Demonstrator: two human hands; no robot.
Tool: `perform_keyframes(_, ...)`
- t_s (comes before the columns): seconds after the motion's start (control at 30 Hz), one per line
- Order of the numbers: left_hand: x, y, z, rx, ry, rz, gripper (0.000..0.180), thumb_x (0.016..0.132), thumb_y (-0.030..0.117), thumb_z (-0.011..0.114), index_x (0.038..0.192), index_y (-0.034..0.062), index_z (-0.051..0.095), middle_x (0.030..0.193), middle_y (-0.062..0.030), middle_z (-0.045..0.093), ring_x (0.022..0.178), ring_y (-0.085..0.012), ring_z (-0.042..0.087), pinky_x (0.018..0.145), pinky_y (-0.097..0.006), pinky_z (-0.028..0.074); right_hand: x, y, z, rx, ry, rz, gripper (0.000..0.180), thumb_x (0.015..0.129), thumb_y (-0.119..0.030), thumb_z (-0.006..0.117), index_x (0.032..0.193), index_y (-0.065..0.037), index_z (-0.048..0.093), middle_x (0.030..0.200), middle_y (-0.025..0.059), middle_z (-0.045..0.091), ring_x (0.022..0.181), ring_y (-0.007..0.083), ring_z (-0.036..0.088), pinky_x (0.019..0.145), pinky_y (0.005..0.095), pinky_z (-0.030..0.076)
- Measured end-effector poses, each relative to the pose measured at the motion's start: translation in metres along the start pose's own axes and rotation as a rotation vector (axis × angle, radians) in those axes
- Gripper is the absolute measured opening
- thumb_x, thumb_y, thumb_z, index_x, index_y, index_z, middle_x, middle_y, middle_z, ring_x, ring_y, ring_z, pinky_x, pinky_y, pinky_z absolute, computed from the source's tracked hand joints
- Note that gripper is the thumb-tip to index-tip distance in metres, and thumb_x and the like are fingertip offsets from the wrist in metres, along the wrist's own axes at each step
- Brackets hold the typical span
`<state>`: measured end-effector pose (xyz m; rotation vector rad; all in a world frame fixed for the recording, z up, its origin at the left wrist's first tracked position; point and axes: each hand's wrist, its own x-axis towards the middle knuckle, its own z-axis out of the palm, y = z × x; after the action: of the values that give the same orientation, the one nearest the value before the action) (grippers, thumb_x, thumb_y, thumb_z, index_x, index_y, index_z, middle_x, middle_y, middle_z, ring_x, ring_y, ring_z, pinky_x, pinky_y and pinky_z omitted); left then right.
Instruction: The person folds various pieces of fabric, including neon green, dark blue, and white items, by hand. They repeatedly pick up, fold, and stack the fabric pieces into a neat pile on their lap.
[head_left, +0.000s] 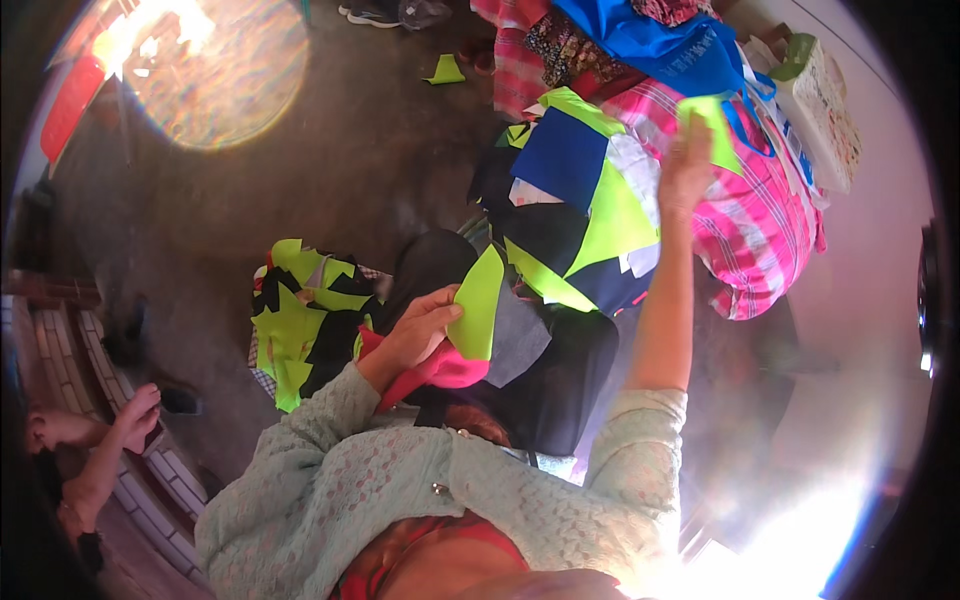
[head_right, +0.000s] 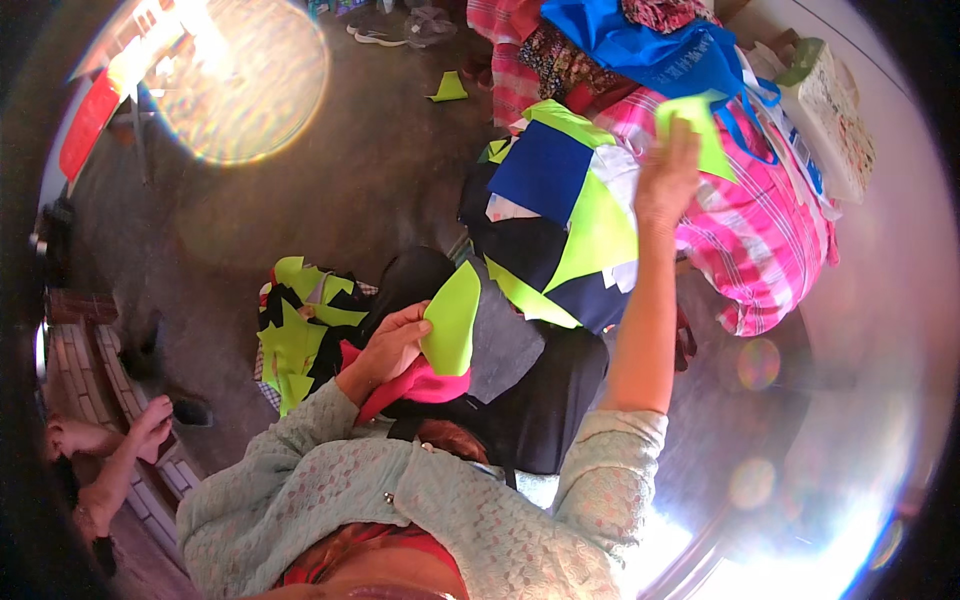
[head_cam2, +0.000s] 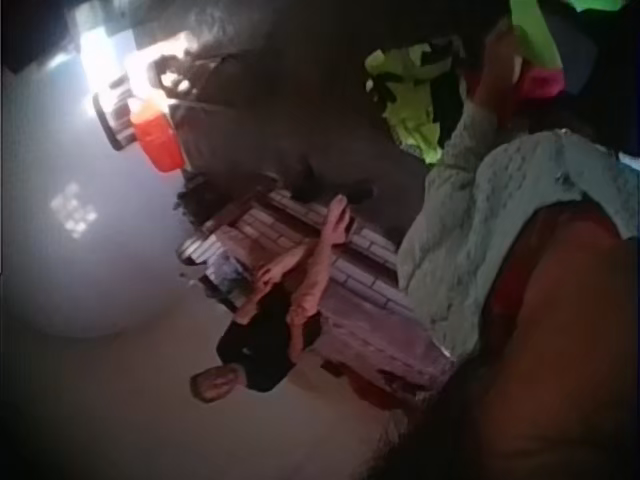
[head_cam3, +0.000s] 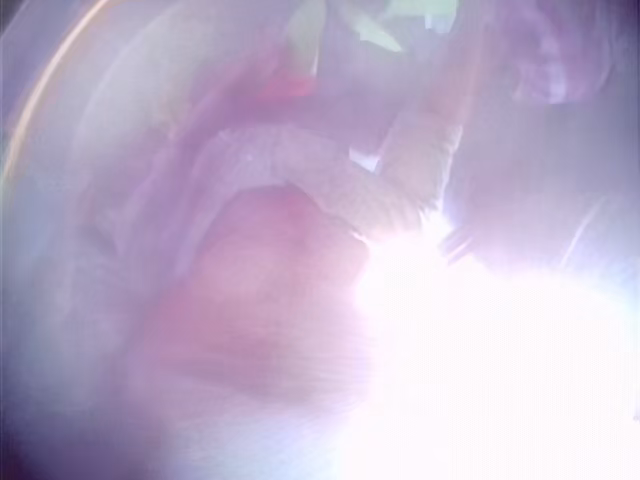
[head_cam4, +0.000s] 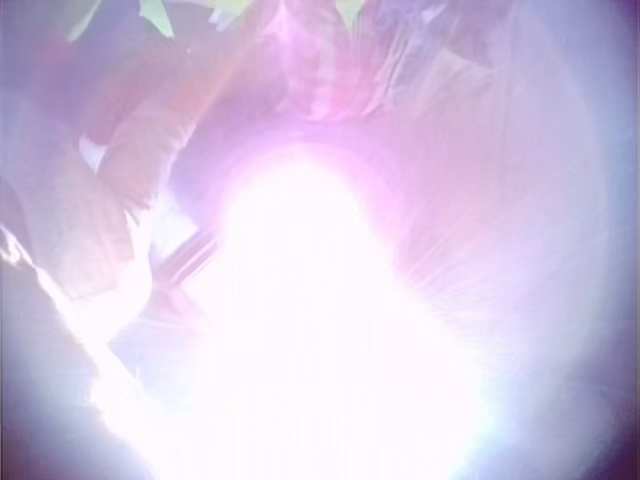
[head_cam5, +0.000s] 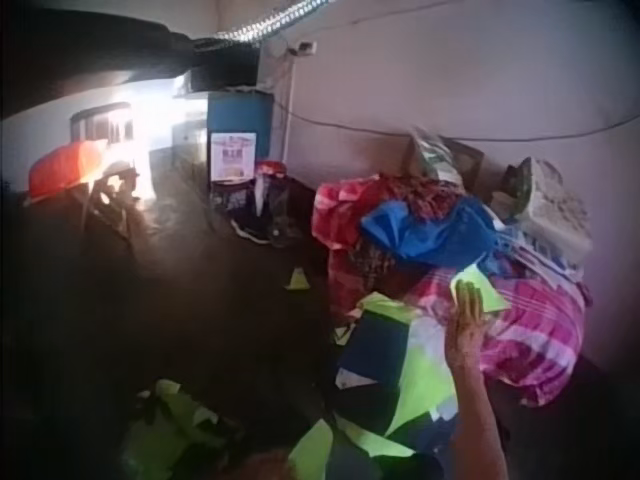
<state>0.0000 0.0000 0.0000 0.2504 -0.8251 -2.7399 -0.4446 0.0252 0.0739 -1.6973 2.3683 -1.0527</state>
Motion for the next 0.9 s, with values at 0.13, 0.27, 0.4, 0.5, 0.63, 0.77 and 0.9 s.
perform_keyframes(0.13, -0.003, 0.008, -0.004, 0.012, 0.045, 0.008, 0.027, 0.091, 0.013, 0.049, 0.114, -0.0002, 0.052, 0.105, -0.0047, 0.058, 0.099, -0.0140, 0.055, 0.089, -0.030, 0.041, -0.020, -0.047, 0.060, -0.713, -0.112, 0.227, 0.067, 0.085, -0.064, 0.036, 0.138, -0.024, 0.034, 0.142, 0.0143, 0.033, 0.131, 0.0328, 0.030, 0.103, 0.0537, 0.024)
perform_keyframes(0.27, -0.007, 0.002, -0.002, -0.068, 0.070, 0.013, 0.026, 0.091, 0.012, 0.048, 0.113, -0.0004, 0.053, 0.105, -0.0055, 0.059, 0.098, -0.0145, 0.056, 0.089, -0.030, 0.042, -0.033, -0.050, 0.063, -0.671, -0.086, 0.204, 0.069, 0.085, -0.066, 0.035, 0.141, -0.025, 0.031, 0.145, 0.0132, 0.028, 0.135, 0.0316, 0.023, 0.106, 0.0527, 0.018)
perform_keyframes(0.4, -0.002, -0.002, -0.006, -0.067, 0.047, 0.019, 0.026, 0.091, 0.012, 0.047, 0.114, -0.0008, 0.052, 0.106, -0.0068, 0.059, 0.099, -0.0154, 0.056, 0.088, -0.030, 0.043, -0.035, -0.048, 0.050, -0.495, -0.004, 0.153, 0.072, 0.083, -0.066, 0.040, 0.138, -0.019, 0.037, 0.145, 0.0144, 0.028, 0.135, 0.0303, 0.022, 0.106, 0.0527, 0.016)
perform_keyframes(0.5, 0.005, -0.006, -0.006, -0.048, 0.028, -0.008, 0.026, 0.091, 0.011, 0.047, 0.114, -0.0011, 0.052, 0.106, -0.0075, 0.059, 0.099, -0.0159, 0.057, 0.087, -0.031, 0.043, -0.049, -0.070, 0.030, -0.299, 0.246, -0.025, 0.061, 0.084, -0.056, 0.050, 0.122, -0.009, 0.055, 0.123, 0.0176, 0.053, 0.118, 0.0341, 0.047, 0.101, 0.0430, 0.032)
perform_keyframes(0.63, 0.002, -0.001, 0.000, -0.002, 0.041, 0.042, 0.019, 0.093, 0.011, 0.045, 0.105, 0.0003, 0.054, 0.100, -0.0058, 0.059, 0.092, -0.0142, 0.056, 0.084, -0.030, 0.044, -0.077, -0.199, -0.016, 0.784, -0.184, -0.042, 0.040, 0.084, -0.039, 0.057, 0.104, -0.004, 0.062, 0.104, 0.0194, 0.061, 0.098, 0.0303, 0.058, 0.089, 0.0390, 0.042)
perform_keyframes(0.77, -0.013, 0.007, 0.000, 0.052, 0.095, 0.065, 0.016, 0.092, 0.010, 0.046, 0.102, 0.0021, 0.054, 0.099, -0.0054, 0.059, 0.093, -0.0131, 0.056, 0.085, -0.030, 0.043, -0.105, -0.289, -0.024, 1.465, -0.750, -0.766, 0.036, 0.084, -0.035, 0.058, 0.102, -0.004, 0.060, 0.098, 0.0168, 0.062, 0.094, 0.0287, 0.058, 0.086, 0.0391, 0.042)
perform_keyframes(0.9, -0.017, 0.007, 0.005, 0.064, 0.178, 0.033, 0.011, 0.092, 0.011, 0.048, 0.097, 0.0038, 0.055, 0.095, -0.0028, 0.058, 0.091, -0.0108, 0.054, 0.082, -0.028, 0.043, -0.131, -0.312, -0.014, 1.574, -0.968, -0.922, 0.035, 0.084, -0.035, 0.057, 0.102, -0.005, 0.060, 0.097, 0.0173, 0.062, 0.093, 0.0291, 0.059, 0.085, 0.0395, 0.042)
